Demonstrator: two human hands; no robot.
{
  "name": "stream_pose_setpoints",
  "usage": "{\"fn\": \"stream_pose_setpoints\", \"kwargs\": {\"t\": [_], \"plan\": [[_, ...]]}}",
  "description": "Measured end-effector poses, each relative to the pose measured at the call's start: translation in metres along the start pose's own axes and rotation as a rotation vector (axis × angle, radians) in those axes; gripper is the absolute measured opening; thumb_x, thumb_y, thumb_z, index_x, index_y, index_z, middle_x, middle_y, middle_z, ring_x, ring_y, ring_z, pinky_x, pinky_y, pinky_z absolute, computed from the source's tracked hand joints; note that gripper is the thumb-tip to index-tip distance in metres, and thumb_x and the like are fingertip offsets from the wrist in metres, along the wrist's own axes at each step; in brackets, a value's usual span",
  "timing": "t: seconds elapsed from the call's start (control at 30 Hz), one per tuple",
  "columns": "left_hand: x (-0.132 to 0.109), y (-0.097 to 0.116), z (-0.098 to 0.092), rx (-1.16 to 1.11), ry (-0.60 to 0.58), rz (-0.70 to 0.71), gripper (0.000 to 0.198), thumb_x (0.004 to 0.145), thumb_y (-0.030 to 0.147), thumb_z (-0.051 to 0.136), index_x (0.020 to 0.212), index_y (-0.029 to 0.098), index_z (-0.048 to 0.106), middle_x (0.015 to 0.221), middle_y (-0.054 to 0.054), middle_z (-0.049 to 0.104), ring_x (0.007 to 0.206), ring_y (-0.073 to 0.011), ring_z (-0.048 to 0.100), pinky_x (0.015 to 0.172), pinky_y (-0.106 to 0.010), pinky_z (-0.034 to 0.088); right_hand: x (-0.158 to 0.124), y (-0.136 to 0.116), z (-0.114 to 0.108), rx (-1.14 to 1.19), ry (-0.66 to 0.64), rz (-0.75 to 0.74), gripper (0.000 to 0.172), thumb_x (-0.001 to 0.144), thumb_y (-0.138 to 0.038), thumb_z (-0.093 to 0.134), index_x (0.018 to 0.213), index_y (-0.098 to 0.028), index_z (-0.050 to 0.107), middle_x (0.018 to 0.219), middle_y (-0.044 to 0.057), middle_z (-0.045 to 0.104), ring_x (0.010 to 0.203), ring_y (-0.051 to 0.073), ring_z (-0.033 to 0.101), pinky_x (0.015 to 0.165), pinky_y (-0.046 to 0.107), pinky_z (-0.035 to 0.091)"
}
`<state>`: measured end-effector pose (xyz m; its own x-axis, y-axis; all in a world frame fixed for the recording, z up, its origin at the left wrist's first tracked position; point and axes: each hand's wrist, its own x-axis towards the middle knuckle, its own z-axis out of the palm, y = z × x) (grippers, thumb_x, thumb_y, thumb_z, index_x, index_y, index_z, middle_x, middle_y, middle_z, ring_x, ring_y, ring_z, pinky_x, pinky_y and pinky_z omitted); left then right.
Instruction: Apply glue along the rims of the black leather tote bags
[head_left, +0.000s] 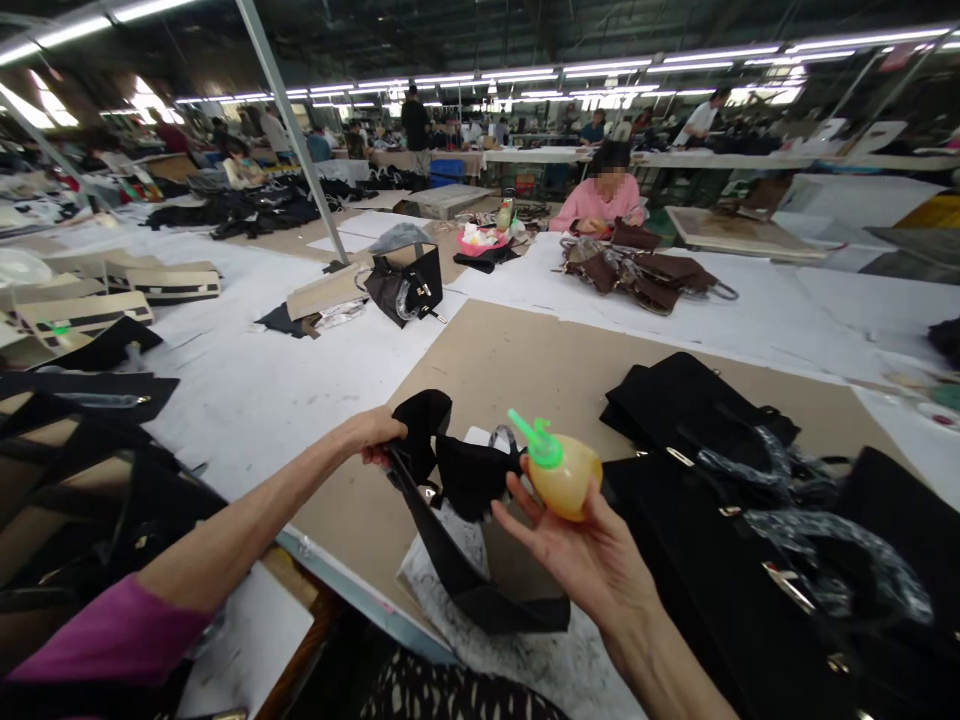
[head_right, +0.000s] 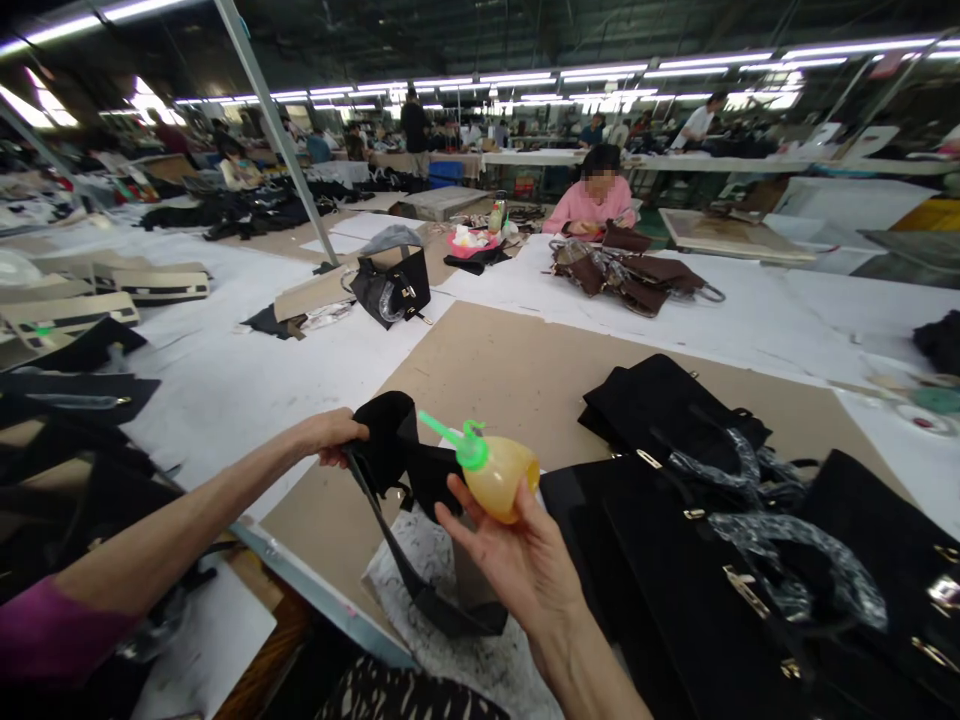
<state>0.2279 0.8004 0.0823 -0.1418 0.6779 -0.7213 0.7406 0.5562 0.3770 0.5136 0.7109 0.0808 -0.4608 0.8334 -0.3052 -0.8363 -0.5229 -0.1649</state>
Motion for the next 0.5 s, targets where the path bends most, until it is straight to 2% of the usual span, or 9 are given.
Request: {"fn": "stream_pose_setpoints", "kwargs": {"t": [0.13,0.3,0.43,0.5], "plan": [[-0.003,-0.041,0.017,-0.343,0.048,0.021,0.031,0.065,0.032,0.048,0.038,0.018,0.042,0.037,-0.007,0.051,0.030,-0.0121,0.040,0.034,-0.024,0.031,0.006,0.015,-0.009,-0.121,0.082,0.043,0.036,0.070,-0.024,0.084,0.100,-0.016,0.066,0.115,0.013,0.060,0.117,0.034,0.046,0.101,0.060,0.029],[-0.013,-0.066,0.040,-0.717,0.136,0.135,0.039,0.066,0.047,0.042,0.041,0.021,0.029,0.039,-0.001,0.045,0.032,-0.0062,0.033,0.038,-0.022,0.027,0.016,-0.011,-0.022,-0.202,0.125,-0.074,0.040,0.072,-0.025,0.083,0.106,-0.016,0.064,0.121,0.014,0.057,0.124,0.034,0.037,0.102,0.060,0.027],[-0.028,-0.090,0.071,-0.823,0.127,0.131,0.043,0.063,0.052,0.042,0.038,0.022,0.026,0.034,0.001,0.036,0.029,-0.0063,0.029,0.037,-0.023,0.024,0.022,-0.026,-0.021,-0.227,0.140,-0.121,0.040,0.072,-0.026,0.083,0.107,-0.016,0.064,0.118,0.011,0.059,0.126,0.033,0.035,0.103,0.060,0.025],[-0.042,-0.109,0.079,-0.743,0.079,0.102,0.045,0.064,0.054,0.046,0.036,0.022,0.029,0.032,0.000,0.037,0.029,-0.0101,0.035,0.037,-0.024,0.025,0.021,-0.024,-0.019,-0.223,0.148,-0.126,0.041,0.071,-0.026,0.083,0.107,-0.016,0.065,0.115,0.011,0.060,0.125,0.033,0.036,0.103,0.060,0.026]]}}
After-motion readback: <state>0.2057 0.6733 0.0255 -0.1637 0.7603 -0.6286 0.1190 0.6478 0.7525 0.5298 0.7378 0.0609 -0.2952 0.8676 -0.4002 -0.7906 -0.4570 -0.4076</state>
